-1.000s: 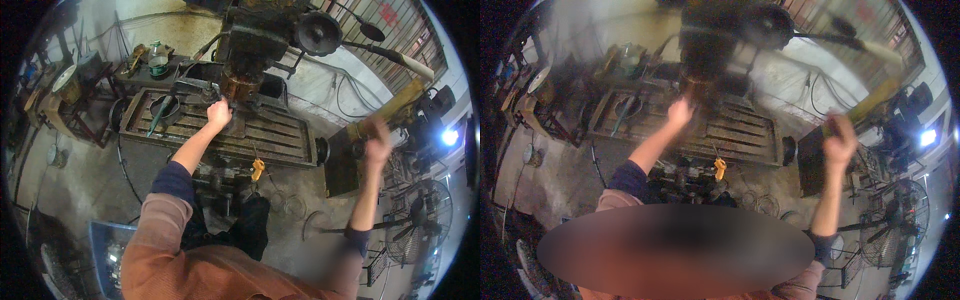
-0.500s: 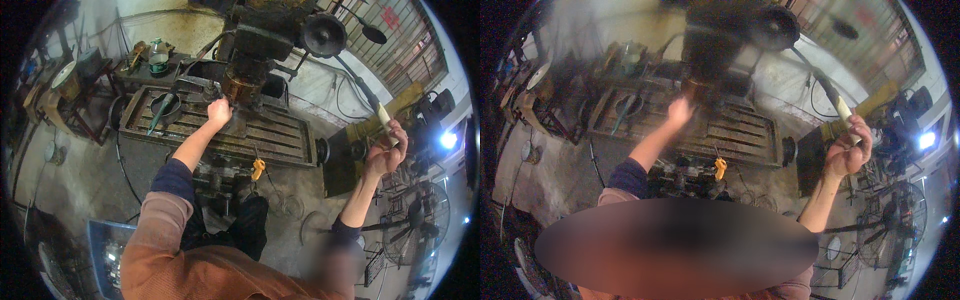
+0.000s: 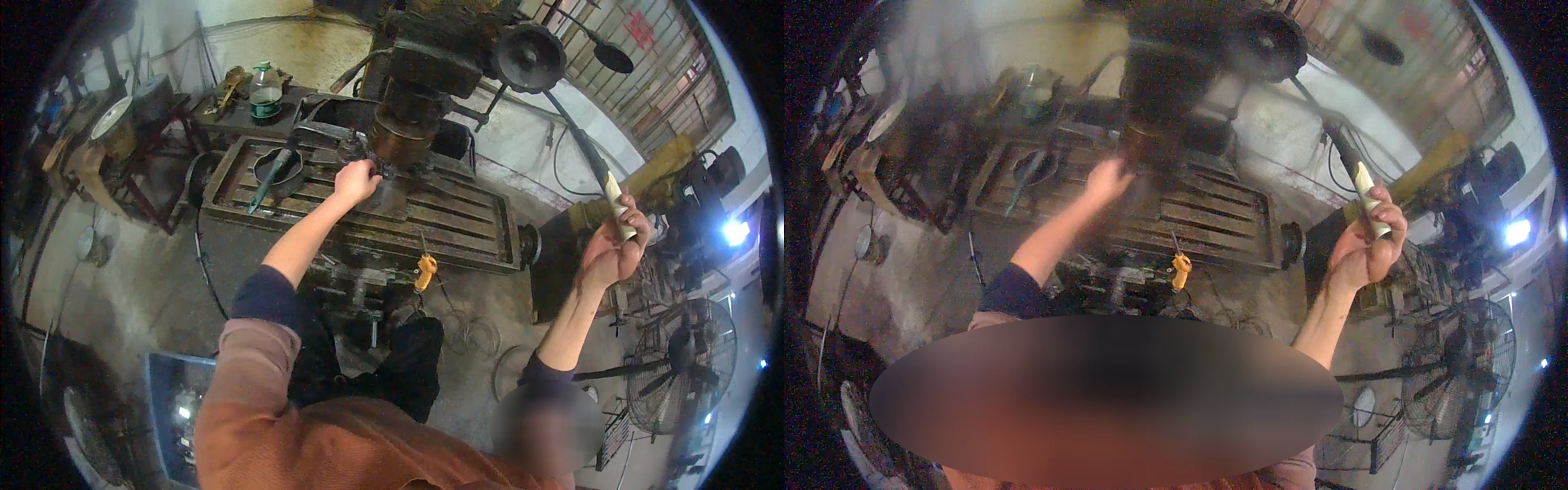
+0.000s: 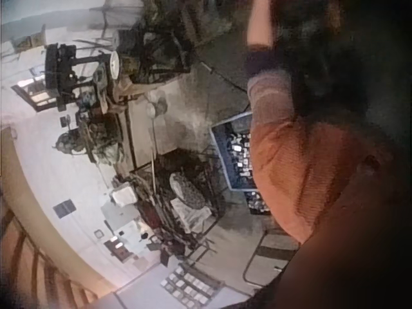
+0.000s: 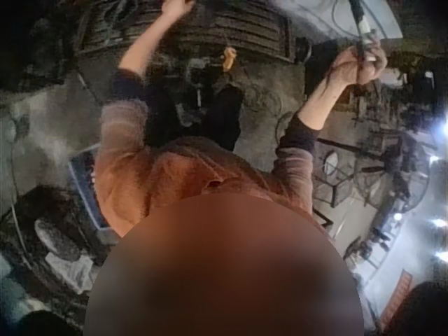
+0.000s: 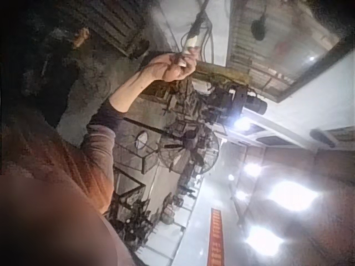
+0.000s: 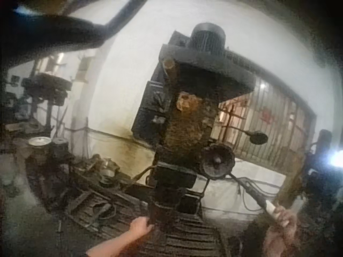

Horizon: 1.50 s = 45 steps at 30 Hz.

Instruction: The person repeatedly picks small metal parts from a blue bin, places them on a drill press table, and drills holes using a hand lever. After drilling, the person removes the parts and returns them to the bin. The cycle continues throughout the clip.

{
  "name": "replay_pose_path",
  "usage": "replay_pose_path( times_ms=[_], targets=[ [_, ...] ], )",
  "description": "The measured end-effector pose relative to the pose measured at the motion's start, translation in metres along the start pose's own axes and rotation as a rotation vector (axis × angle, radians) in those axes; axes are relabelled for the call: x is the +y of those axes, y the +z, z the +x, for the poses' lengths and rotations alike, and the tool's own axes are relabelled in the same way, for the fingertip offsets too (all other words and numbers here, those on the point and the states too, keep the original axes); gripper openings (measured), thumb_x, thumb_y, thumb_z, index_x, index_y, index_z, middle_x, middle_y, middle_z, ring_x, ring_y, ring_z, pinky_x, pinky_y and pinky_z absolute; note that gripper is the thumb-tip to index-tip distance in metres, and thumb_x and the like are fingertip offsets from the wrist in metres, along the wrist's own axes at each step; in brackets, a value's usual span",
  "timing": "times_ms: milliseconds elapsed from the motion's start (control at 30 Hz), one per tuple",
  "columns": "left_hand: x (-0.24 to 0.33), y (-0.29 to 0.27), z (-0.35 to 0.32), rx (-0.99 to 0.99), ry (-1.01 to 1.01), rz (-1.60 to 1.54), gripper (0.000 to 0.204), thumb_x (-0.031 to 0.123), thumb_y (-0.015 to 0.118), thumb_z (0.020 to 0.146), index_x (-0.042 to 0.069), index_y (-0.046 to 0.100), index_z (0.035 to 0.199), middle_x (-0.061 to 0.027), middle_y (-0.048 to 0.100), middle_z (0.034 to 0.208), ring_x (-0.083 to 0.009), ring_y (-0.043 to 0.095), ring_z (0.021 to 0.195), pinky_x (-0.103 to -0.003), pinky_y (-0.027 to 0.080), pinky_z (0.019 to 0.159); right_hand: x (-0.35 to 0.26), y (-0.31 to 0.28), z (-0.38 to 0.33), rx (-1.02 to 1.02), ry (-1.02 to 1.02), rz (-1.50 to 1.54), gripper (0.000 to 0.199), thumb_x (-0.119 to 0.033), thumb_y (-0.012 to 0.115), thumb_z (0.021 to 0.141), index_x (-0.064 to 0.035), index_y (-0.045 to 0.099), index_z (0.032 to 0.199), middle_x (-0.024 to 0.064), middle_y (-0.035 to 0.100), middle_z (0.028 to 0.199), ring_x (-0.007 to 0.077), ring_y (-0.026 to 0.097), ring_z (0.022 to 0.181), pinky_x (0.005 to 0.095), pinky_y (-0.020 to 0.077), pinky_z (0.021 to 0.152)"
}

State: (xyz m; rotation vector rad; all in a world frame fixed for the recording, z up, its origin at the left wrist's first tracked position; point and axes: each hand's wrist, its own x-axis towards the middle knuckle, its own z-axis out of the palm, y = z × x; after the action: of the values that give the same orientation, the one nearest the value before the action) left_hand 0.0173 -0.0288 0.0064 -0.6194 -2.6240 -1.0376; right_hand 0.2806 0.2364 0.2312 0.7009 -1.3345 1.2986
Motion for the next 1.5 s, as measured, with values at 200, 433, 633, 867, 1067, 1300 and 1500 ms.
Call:
replay_pose_path(
  times_ms=[200,433,633,867,1067,1300,1500],
  targets=[
    [-0.036,-0.082,-0.068,-0.074,0.081,-0.197,0.022,0.024,0.064,0.078,0.003,0.063,0.082,-0.0126,0.062,0.069,-0.0236,0.06,0.057,-0.036,0.046,0.053,0.01,-0.003,-0.01,-0.008,-0.008,0.002,0.023,-0.02,0.052,0.072,-0.0018,0.054,0.085,0.0064,0.05,0.084,0.0296,0.049,0.102,0.0518,0.0223,0.105],
    [-0.096,-0.232,-0.227,0.03,-0.272,-0.164,0.012,0.005,0.054,0.077,-0.001,0.061,0.085,-0.0089,0.059,0.061,-0.0141,0.055,0.048,-0.03,0.044,0.047,0.01,-0.032,-0.018,0.007,0.042,-0.152,0.025,-0.019,0.048,0.072,-0.0037,0.059,0.089,0.0119,0.059,0.098,0.0303,0.049,0.107,0.0466,0.0324,0.098],
    [-0.166,-0.296,-0.402,0.161,-0.559,0.248,0.024,0.009,0.054,0.066,0.004,0.063,0.088,-0.016,0.062,0.073,-0.0297,0.062,0.07,-0.039,0.048,0.063,0.045,-0.102,-0.009,-0.137,-0.129,-0.155,0.033,-0.022,0.045,0.077,0.0006,0.058,0.097,0.0164,0.059,0.098,0.0339,0.049,0.107,0.0496,0.0269,0.102],
    [-0.224,-0.238,-0.524,-0.263,-0.909,0.167,0.029,0.023,0.062,0.065,0.012,0.067,0.091,-0.0131,0.066,0.084,-0.0288,0.063,0.082,-0.038,0.05,0.072,0.052,-0.089,-0.02,-0.213,-0.104,0.016,0.033,-0.022,0.043,0.079,0.0006,0.06,0.096,0.0141,0.057,0.099,0.0334,0.047,0.11,0.0483,0.026,0.101],
    [-0.191,-0.214,-0.517,-0.627,-0.869,0.382,0.038,0.033,0.068,0.062,0.014,0.064,0.095,-0.0124,0.064,0.092,-0.0301,0.061,0.09,-0.04,0.049,0.075,0.052,-0.087,-0.03,-0.242,-0.172,-0.119,0.032,-0.022,0.041,0.082,-0.0008,0.059,0.098,0.0115,0.055,0.098,0.0346,0.045,0.111,0.0493,0.0247,0.101],
    [-0.168,-0.225,-0.549,-0.674,-0.546,0.464,0.028,0.02,0.063,0.062,0.013,0.062,0.09,-0.0131,0.063,0.081,-0.0322,0.062,0.08,-0.044,0.05,0.066,0.051,-0.065,-0.044,-0.265,-0.311,-0.195,0.034,-0.029,0.044,0.085,-0.0007,0.057,0.098,0.0118,0.054,0.099,0.0356,0.05,0.102,0.0508,0.0314,0.097],
    [-0.185,-0.209,-0.552,-0.632,-0.544,0.485,0.018,0.018,0.062,0.064,0.008,0.063,0.079,-0.0154,0.063,0.079,-0.0332,0.061,0.078,-0.043,0.05,0.066,0.052,-0.063,-0.044,-0.25,-0.332,-0.193,0.024,-0.021,0.048,0.083,0.002,0.054,0.089,0.0131,0.055,0.094,0.0329,0.053,0.095,0.048,0.039,0.091]
  ],
)
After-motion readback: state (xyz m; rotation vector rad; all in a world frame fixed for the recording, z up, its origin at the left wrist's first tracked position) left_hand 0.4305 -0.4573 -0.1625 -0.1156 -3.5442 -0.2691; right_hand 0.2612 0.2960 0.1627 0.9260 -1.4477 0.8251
